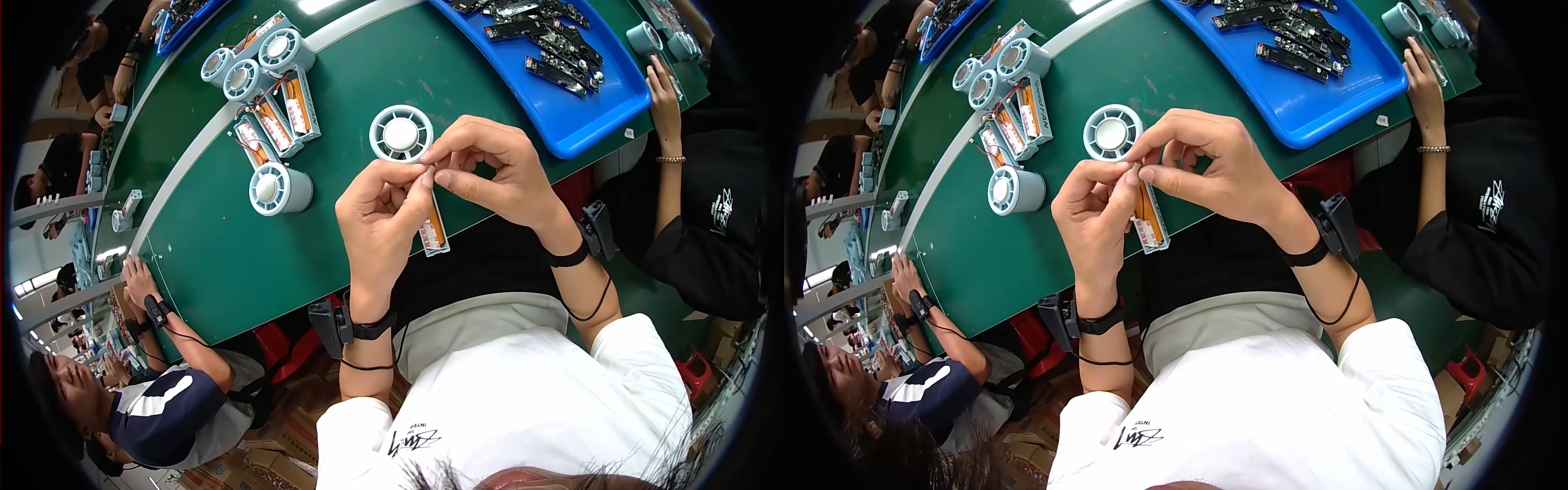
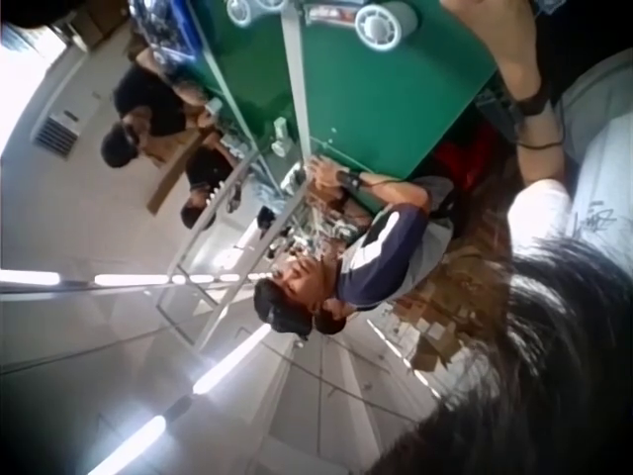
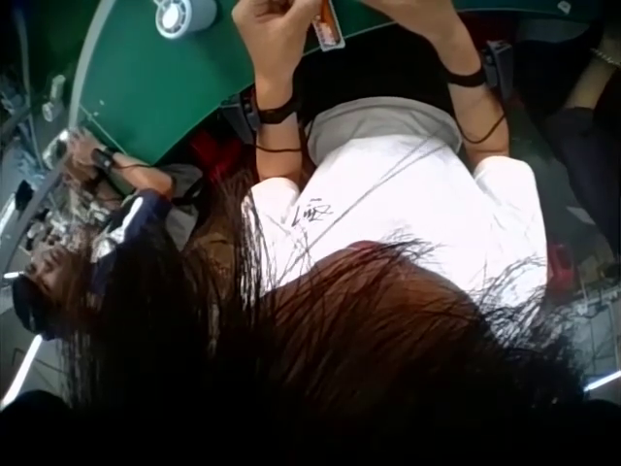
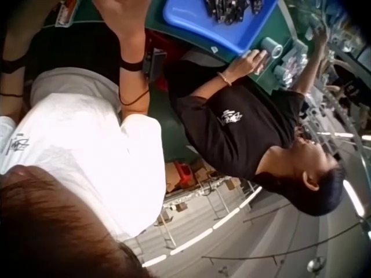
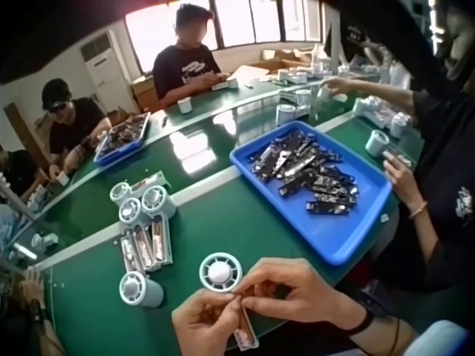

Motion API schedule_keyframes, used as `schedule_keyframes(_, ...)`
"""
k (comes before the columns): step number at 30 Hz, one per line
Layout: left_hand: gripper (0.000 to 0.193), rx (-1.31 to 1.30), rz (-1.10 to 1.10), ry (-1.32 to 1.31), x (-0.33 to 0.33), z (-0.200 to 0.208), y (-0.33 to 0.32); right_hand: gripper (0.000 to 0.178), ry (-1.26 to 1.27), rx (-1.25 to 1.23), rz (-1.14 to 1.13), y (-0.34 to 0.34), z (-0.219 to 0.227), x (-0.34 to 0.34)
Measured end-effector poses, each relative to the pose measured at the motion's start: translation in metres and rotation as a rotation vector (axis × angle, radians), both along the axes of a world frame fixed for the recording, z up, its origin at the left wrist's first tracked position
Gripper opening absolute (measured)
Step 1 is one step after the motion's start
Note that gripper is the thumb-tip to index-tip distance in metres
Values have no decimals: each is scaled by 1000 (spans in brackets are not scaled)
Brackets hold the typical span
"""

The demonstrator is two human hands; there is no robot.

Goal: The person picks up a circuit board and connects it to the wires of a battery and fan assembly by hand. After pressing the components together, the person sets the unit aside and repeats the process with another assembly.

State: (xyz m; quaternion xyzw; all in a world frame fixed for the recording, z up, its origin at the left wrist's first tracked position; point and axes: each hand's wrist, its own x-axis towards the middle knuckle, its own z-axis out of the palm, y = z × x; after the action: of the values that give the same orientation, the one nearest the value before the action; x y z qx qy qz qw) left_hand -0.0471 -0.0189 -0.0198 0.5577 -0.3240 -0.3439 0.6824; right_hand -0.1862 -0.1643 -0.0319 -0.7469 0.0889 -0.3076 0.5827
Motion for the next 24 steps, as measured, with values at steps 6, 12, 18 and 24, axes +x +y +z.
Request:
schedule_keyframes(6,7,-21,44,-20,-1,-2,-3,16,-34,-25,-63,3,1,4)
schedule_keyframes(12,8,-1,46,-26,-1,-3,-3,19,17,-75,-85,4,1,2)
schedule_keyframes(18,8,14,57,-65,-2,-1,-3,16,15,3,-84,3,-1,1)
schedule_keyframes(24,9,33,73,-98,-3,-3,-3,14,19,126,-83,6,0,1)
